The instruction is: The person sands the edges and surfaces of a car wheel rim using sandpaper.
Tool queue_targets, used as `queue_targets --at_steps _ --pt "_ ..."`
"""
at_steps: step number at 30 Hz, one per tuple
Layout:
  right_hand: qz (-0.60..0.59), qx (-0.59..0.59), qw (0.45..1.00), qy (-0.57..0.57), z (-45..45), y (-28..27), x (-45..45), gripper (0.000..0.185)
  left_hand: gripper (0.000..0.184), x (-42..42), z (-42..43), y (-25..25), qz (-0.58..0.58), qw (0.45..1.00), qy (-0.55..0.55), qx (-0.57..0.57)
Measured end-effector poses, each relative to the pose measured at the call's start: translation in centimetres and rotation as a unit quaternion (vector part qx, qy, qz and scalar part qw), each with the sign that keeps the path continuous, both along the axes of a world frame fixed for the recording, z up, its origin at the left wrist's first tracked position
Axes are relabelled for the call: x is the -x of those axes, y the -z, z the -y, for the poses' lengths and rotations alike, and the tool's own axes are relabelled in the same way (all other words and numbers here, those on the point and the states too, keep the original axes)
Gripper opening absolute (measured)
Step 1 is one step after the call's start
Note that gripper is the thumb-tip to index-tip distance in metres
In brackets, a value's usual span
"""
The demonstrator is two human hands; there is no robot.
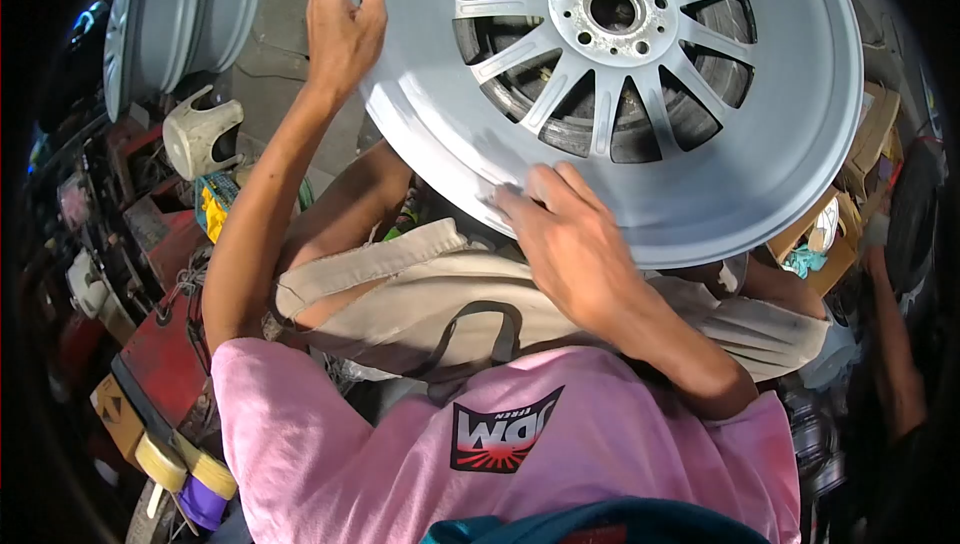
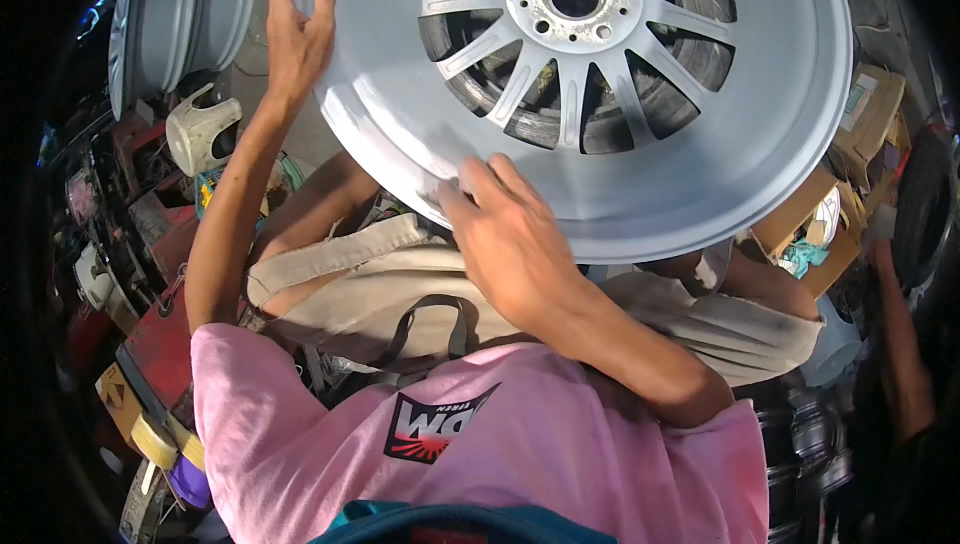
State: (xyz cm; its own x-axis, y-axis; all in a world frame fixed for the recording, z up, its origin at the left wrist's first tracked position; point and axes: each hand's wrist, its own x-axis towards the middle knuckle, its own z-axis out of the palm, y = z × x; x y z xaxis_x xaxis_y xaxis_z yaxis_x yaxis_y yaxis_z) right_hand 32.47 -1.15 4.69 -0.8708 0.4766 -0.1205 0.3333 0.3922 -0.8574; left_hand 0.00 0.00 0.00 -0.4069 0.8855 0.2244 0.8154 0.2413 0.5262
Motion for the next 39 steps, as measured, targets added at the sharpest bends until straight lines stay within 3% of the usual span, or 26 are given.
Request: queue_targets --at_steps 8,15,20,27,29,35,39 --pt "-0.046 0.003 0.999 -0.016 -0.7 0.2 1.9 0.032 0.051 0.0 0.0 -0.2 -0.013 1.0 -0.005 -0.018" --pt "-0.036 -0.012 0.999 -0.034 -0.9 -0.4 2.0 0.031 0.052 0.0 0.2 -0.1 0.007 1.0 -0.021 -0.014" --pt "0.012 0.023 0.999 -0.043 -1.2 -1.3 -0.2 0.02 0.052 -0.2 -0.2 0.0 0.004 1.0 -0.019 -0.019" --pt "-0.021 0.007 0.999 -0.048 -1.2 -0.2 1.3 0.021 0.053 -0.4 -0.2 0.0 0.014 1.0 -0.011 -0.017" --pt "-0.029 -0.032 0.999 -0.028 -0.9 -0.8 -0.1 0.029 0.053 0.0 -0.2 0.4 -0.003 0.999 -0.016 -0.03" --pt "-0.087 0.024 0.995 -0.031 -1.3 0.3 1.6 0.028 0.054 -0.2 0.0 0.0 -0.007 1.0 -0.009 -0.014" --pt "-0.057 0.008 0.997 -0.06 -1.5 -0.3 0.7 0.03 0.055 0.0 0.0 0.2 -0.021 1.0 -0.006 -0.013"
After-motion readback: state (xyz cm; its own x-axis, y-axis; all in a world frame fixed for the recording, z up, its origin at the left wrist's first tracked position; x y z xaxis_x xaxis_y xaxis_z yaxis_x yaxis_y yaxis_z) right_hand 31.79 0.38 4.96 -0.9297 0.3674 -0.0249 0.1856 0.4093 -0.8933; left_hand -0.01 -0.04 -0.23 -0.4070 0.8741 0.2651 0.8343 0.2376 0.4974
